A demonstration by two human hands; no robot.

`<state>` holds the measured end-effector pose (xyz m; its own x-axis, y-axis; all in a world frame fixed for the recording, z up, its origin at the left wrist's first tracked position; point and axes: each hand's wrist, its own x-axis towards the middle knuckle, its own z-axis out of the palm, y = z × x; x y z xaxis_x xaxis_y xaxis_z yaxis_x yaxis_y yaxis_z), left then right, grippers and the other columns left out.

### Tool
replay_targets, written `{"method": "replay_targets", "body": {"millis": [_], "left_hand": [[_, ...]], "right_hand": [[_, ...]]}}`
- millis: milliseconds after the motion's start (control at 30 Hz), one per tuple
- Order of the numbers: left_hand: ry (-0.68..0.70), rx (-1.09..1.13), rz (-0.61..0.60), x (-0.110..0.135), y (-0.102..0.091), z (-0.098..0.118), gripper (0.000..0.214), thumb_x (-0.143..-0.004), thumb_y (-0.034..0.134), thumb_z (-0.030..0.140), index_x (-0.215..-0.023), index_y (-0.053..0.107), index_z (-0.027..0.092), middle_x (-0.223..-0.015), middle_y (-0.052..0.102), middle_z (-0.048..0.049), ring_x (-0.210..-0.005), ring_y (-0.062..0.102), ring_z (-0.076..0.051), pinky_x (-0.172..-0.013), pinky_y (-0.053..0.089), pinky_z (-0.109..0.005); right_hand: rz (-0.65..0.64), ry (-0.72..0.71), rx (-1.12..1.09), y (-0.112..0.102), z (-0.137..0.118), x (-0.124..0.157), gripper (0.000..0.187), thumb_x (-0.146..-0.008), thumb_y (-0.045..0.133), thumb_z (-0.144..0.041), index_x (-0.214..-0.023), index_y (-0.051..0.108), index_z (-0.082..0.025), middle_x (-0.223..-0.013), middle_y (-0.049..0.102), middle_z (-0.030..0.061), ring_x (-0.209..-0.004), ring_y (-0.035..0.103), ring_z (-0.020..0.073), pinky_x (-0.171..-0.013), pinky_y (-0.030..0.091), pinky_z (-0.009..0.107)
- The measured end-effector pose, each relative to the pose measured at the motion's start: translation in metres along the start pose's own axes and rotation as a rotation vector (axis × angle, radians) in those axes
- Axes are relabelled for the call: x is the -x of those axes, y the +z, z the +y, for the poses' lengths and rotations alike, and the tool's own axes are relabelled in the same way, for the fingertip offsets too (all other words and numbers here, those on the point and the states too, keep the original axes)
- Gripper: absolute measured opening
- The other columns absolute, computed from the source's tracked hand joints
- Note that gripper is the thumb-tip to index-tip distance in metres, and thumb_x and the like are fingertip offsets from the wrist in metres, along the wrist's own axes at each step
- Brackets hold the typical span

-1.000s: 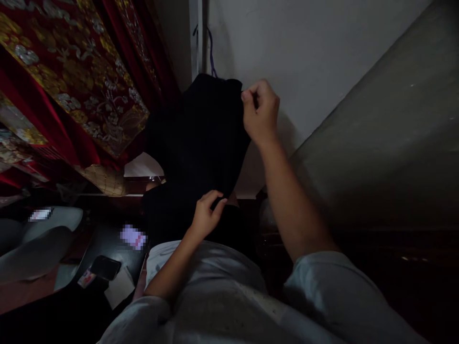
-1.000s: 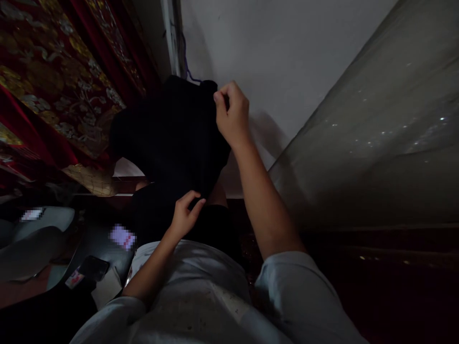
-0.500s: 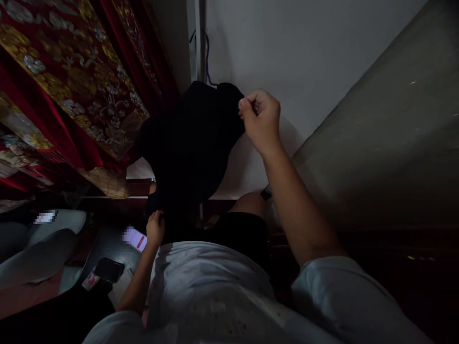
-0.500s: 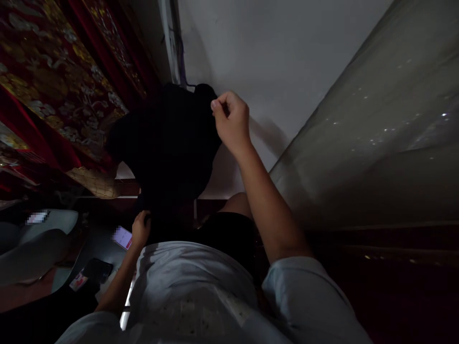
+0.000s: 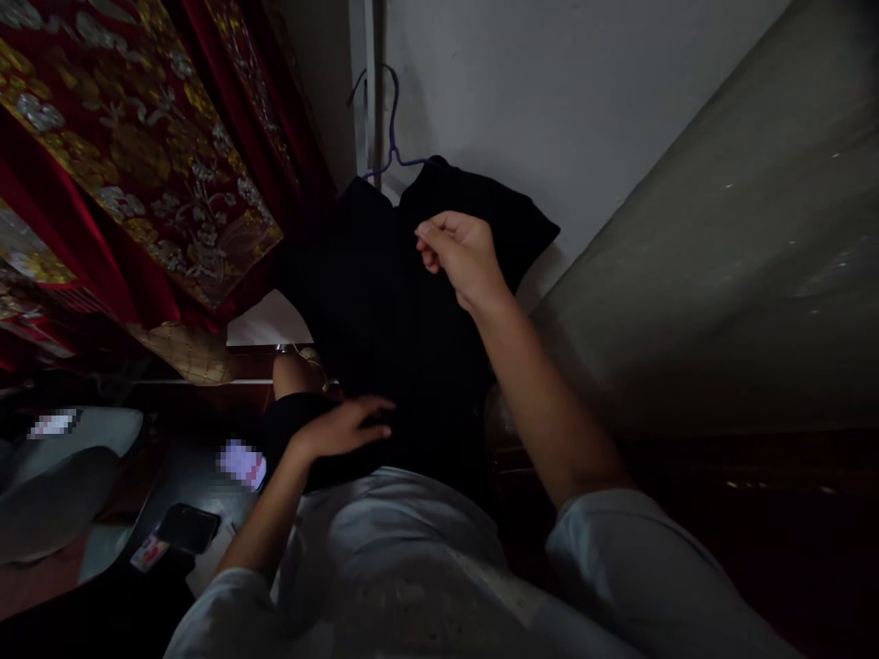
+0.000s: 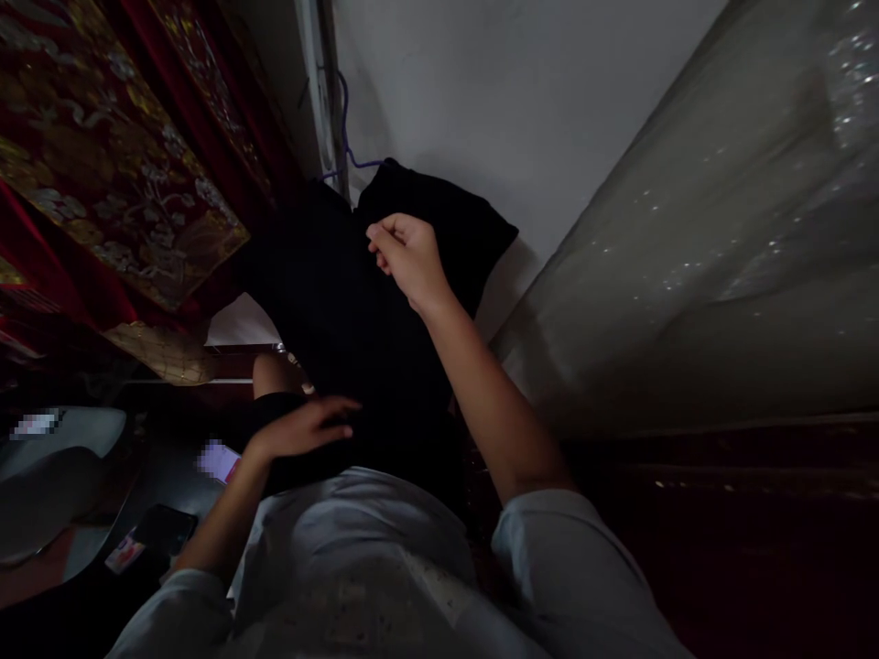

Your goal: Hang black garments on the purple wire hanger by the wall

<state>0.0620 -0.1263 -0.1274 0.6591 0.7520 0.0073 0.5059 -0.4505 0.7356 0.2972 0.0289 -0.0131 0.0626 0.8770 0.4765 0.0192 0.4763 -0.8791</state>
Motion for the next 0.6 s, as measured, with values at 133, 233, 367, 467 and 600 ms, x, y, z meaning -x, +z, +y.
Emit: {"method": "replay_targets", "body": {"millis": [133, 233, 367, 467, 600], "left_hand": [[0.219, -0.069, 0.449, -0.050, -0.079, 0.047, 0.039, -0.105, 0.054, 0.031, -0.143, 0.055, 0.022, -0.113, 0.073, -0.0084, -0.099, 0.072, -0.019, -0.094, 0.056, -0.034], [0.363, -0.190, 0.669, -0.097, -0.122, 0.071, 0.038, -0.106, 0.052, 0.029, -0.143, 0.054, 0.021, -0.104, 0.073, -0.0062, -0.092, 0.070, -0.016, -0.089, 0.053, -0.030], [0.434, -0.318, 0.657, -0.140, -0.145, 0.080, 0.022, -0.105, 0.055, 0.031, -0.116, 0.068, 0.017, -0.100, 0.072, -0.0069, -0.096, 0.070, -0.020, -0.090, 0.051, -0.031], [0.439, -0.335, 0.681, -0.144, -0.147, 0.090, 0.018, -0.104, 0.059, 0.034, -0.101, 0.067, 0.018, -0.093, 0.070, -0.0054, -0.094, 0.069, -0.020, -0.089, 0.050, -0.031], [0.529, -0.363, 0.926, -0.122, -0.162, 0.107, 0.013, -0.106, 0.057, 0.029, -0.100, 0.066, 0.021, -0.092, 0.067, -0.0028, -0.086, 0.065, -0.015, -0.085, 0.048, -0.029]], "right_hand": [[-0.029, 0.300, -0.269, 0.011, -0.017, 0.012, 0.025, -0.091, 0.073, -0.033, -0.079, 0.060, -0.017, -0.070, 0.056, -0.0023, -0.052, 0.047, 0.0044, -0.044, 0.035, 0.017], [-0.056, 0.336, -0.337, 0.017, -0.030, 0.019, 0.021, -0.088, 0.074, -0.030, -0.080, 0.060, -0.016, -0.069, 0.054, -0.0028, -0.051, 0.046, 0.0045, -0.043, 0.032, 0.017], [-0.046, 0.252, -0.255, 0.021, -0.032, 0.016, 0.019, -0.090, 0.067, -0.025, -0.075, 0.058, -0.017, -0.065, 0.052, -0.0035, -0.050, 0.043, 0.0058, -0.045, 0.030, 0.019], [0.052, 0.124, -0.081, 0.025, -0.014, 0.011, 0.016, -0.088, 0.065, -0.020, -0.073, 0.059, -0.018, -0.065, 0.053, -0.0030, -0.055, 0.045, 0.0079, -0.052, 0.034, 0.021], [0.077, 0.161, 0.144, 0.035, 0.027, 0.021, 0.016, -0.082, 0.063, -0.013, -0.067, 0.061, -0.016, -0.063, 0.055, -0.0012, -0.061, 0.048, 0.0112, -0.062, 0.038, 0.026]]}}
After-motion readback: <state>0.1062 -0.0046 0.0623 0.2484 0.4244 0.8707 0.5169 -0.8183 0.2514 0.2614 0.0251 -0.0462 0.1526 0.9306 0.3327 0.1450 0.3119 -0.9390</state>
